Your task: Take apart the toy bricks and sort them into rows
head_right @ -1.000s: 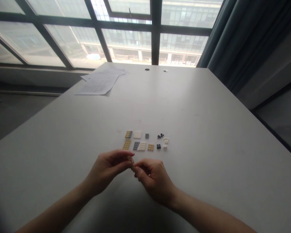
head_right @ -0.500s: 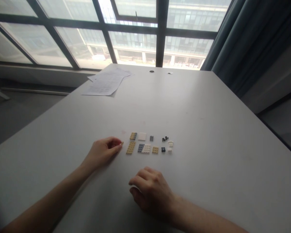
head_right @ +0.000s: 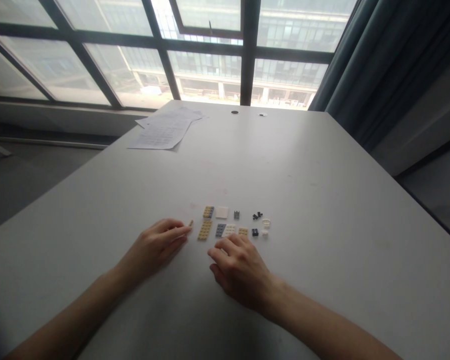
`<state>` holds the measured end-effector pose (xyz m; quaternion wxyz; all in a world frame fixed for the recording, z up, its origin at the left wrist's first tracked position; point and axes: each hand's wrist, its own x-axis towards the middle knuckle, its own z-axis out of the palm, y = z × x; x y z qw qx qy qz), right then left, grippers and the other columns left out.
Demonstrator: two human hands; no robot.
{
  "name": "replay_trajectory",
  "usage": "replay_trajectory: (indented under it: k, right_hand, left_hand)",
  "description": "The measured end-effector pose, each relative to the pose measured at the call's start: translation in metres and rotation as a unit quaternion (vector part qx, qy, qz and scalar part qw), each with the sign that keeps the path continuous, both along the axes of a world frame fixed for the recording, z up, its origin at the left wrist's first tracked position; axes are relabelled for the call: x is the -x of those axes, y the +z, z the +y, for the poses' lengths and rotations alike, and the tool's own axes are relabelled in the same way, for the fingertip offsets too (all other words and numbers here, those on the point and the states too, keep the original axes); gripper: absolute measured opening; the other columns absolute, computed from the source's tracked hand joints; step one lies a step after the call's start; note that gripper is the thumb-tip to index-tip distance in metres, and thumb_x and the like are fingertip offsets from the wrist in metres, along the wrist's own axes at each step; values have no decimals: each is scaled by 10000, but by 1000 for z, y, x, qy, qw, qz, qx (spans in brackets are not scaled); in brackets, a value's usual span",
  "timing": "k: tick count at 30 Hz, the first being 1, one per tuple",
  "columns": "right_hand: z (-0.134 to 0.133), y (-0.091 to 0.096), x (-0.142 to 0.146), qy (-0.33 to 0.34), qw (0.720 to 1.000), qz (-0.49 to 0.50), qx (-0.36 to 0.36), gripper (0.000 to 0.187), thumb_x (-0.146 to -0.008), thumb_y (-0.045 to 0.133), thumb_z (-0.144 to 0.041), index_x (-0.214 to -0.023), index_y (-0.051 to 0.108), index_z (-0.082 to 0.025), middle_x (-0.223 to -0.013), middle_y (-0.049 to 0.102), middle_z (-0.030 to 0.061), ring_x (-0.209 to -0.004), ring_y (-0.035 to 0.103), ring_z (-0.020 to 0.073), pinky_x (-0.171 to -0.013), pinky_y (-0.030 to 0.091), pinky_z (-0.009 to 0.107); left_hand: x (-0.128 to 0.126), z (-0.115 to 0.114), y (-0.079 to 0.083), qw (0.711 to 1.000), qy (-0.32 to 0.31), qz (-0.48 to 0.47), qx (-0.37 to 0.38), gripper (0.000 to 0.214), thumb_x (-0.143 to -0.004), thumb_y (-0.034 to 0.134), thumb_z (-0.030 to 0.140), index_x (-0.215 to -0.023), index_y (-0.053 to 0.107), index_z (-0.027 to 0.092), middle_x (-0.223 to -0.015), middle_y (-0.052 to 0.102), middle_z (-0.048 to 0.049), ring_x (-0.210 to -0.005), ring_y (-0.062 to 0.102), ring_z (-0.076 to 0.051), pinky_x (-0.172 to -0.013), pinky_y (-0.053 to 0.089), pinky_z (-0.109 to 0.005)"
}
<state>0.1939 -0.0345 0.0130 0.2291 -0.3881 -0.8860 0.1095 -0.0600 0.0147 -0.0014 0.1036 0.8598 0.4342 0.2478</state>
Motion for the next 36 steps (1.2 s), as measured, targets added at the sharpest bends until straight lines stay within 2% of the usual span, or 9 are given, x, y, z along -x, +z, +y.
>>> replay_trajectory:
  k: [5,8,13,17,24,27,30,33,36]
  right_hand:
    - [13,-1,19,-6,996,-88,-33,384,-871,600,-250,-1235,558,-135,-1220,613,164,-1130,521,304,-968,416,469]
    - [18,-7,29,11,994,-104,-41,432,-890,569,-269,-1282,525,-91,-1319,561,183,-1227,478,310,-1038,380,473]
    - [19,-18,41,17,993,-102,-56,426,-924,516,-269,-1291,522,-54,-1346,545,205,-1249,489,293,-1072,377,443]
    - [17,-23,50,30,992,-98,-68,428,-932,495,-267,-1291,522,-34,-1343,542,224,-1261,485,295,-1078,377,443]
    - [14,-16,56,60,994,-68,-61,444,-901,535,-270,-1282,521,-42,-1346,537,199,-1259,470,299,-1098,363,423]
    - [12,-7,48,41,998,-29,-29,413,-888,554,-257,-1262,538,-82,-1296,571,176,-1224,483,283,-1081,379,435]
    - [11,0,35,17,1000,-3,-8,350,-880,565,-240,-1207,575,-116,-1221,613,149,-1147,523,279,-1032,421,447]
    - [8,2,22,-2,999,52,-3,335,-877,576,-217,-1201,582,-132,-1165,642,141,-1083,565,272,-967,466,446]
    - [2,2,15,-36,987,155,25,333,-864,612,-202,-1189,594,-133,-1056,683,121,-960,633,230,-862,518,370]
  left_hand:
    - [0,3,-5,1000,11,2,3,226,-915,512,263,-999,714,212,-943,693,-62,-878,624,-176,-822,508,-288]
    - [2,3,-5,999,39,6,-6,234,-921,501,283,-943,719,200,-923,698,-62,-850,628,-179,-804,503,-293]
    - [3,2,-1,996,82,36,3,243,-917,488,298,-853,701,201,-848,687,-52,-800,626,-188,-758,488,-299]
    - [2,1,3,992,108,57,6,224,-912,475,283,-868,679,200,-850,681,-55,-785,627,-191,-730,476,-293]
    - [3,-4,9,976,141,163,7,187,-881,471,205,-790,634,196,-753,671,-44,-677,632,-201,-630,442,-291]
    - [5,-2,9,969,128,211,-2,186,-881,460,178,-805,629,182,-737,670,-57,-675,641,-218,-617,443,-302]
    - [8,-1,11,973,109,200,-39,162,-879,478,170,-791,614,180,-714,662,-50,-653,636,-212,-596,447,-297]
    - [4,-7,17,986,10,120,-112,143,-888,489,144,-821,612,174,-744,674,-44,-662,628,-184,-605,465,-281]
    - [-8,-22,25,977,-126,18,-173,114,-887,515,119,-948,603,157,-856,696,-66,-720,626,-169,-657,492,-283]
